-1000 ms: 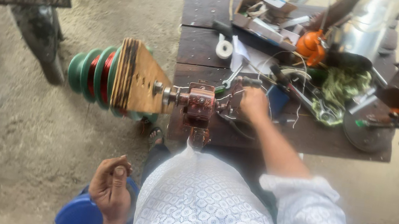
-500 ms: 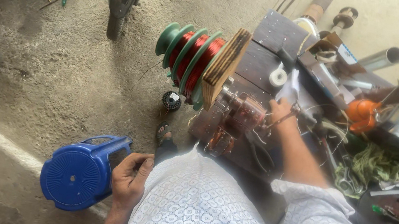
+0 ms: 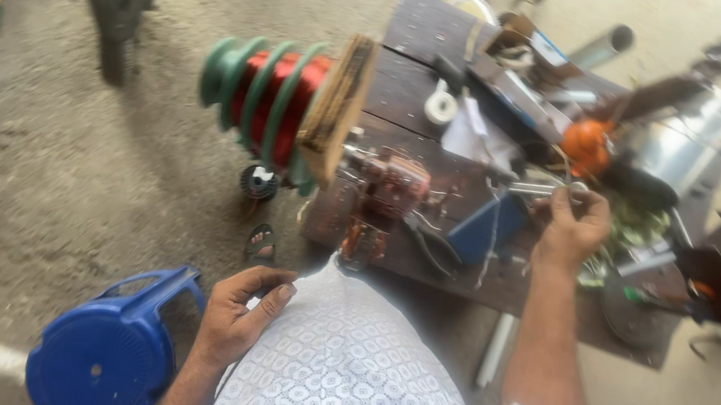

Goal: The person winds red copper wire onto a green plastic spool mounted on a wooden jig, using both hands to guide the wire and a wrench to tighten the assembly. The person then removes the wound coil from the jig and holds it.

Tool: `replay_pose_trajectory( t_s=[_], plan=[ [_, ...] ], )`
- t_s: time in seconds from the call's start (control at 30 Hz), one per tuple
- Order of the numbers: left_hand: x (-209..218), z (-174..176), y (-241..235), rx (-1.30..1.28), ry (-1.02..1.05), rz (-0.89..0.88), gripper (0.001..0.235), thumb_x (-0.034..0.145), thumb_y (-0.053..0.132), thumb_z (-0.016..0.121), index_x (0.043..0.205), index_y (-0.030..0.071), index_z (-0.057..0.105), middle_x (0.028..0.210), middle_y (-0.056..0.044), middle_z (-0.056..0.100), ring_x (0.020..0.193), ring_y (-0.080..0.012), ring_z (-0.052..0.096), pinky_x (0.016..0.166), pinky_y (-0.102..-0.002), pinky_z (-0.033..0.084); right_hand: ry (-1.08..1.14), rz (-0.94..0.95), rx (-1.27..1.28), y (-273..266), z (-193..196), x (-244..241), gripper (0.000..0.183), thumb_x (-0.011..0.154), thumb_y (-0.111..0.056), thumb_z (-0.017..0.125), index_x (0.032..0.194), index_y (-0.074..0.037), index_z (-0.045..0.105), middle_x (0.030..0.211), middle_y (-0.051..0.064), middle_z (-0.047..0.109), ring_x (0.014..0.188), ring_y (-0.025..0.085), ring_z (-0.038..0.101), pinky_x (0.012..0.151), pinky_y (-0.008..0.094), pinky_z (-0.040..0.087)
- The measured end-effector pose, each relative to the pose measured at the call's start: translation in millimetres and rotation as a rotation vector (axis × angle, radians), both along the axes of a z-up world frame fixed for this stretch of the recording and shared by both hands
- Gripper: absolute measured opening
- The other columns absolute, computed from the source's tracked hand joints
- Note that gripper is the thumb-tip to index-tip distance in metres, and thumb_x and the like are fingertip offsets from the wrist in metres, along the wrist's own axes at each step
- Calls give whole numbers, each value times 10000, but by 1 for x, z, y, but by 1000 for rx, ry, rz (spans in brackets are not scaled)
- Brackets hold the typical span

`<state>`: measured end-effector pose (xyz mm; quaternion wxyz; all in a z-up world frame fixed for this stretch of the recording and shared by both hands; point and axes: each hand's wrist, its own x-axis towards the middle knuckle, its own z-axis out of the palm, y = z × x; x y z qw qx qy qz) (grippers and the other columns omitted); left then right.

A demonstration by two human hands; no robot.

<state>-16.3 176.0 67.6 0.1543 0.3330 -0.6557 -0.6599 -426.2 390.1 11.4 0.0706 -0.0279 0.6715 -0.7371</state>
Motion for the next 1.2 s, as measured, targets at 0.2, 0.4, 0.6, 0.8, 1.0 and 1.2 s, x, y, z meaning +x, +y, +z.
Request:
replay_pose_trajectory(
  t_s=[0.2, 0.4, 0.6, 0.8, 1.0, 1.2],
  plan=[
    [-46, 28, -27, -45, -29, -387, 345, 910, 313, 721, 1134, 54, 762, 1000, -95, 792, 905, -174, 737, 778, -338, 604, 27, -107, -246, 24, 110, 84, 143, 989, 56, 685, 1080, -40, 632, 925, 95, 693, 694, 186, 667, 602, 306, 572],
    [-79, 75, -33, -239, 25, -656, 599, 861, 312, 749, 1395, 100, 580, 1204, -116, 711, 1024, -247, 696, 847, -408, 597, -150, -105, -279, -15, 143, 175, 157, 940, 61, 671, 1046, -41, 617, 884, 97, 685, 619, 200, 671, 529, 325, 573],
    [-75, 89, -39, -241, 194, -702, 469, 961, 209, 701, 1406, 88, 615, 1130, -126, 730, 1002, -221, 711, 858, -369, 586, -166, 90, -263, -75, 145, 250, 195, 920, 48, 672, 1069, -52, 594, 912, 91, 702, 733, 180, 712, 626, 308, 604],
    [-31, 35, -69, -38, 184, -527, 256, 1052, 235, 603, 1208, 50, 684, 883, -61, 717, 753, -136, 672, 647, -290, 545, 20, 388, -89, -106, 140, 280, 202, 949, -46, 723, 1126, 6, 642, 952, 134, 735, 788, 184, 728, 664, 309, 616],
    [4, -18, -128, 213, 364, -189, 352, 1065, 324, 582, 1236, 39, 696, 771, 19, 587, 620, -63, 484, 505, -234, 407, 41, 413, 75, -125, 134, 292, 185, 955, -76, 722, 1109, 6, 660, 958, 116, 736, 822, 168, 736, 711, 304, 638],
    [-34, -8, -200, -38, 129, -363, 370, 1059, 381, 550, 1155, 74, 731, 750, 9, 612, 665, -86, 528, 577, -250, 452, 12, 406, 138, -142, 127, 298, 188, 949, -114, 742, 1096, -11, 685, 950, 95, 745, 822, 146, 718, 723, 278, 616]
  ],
)
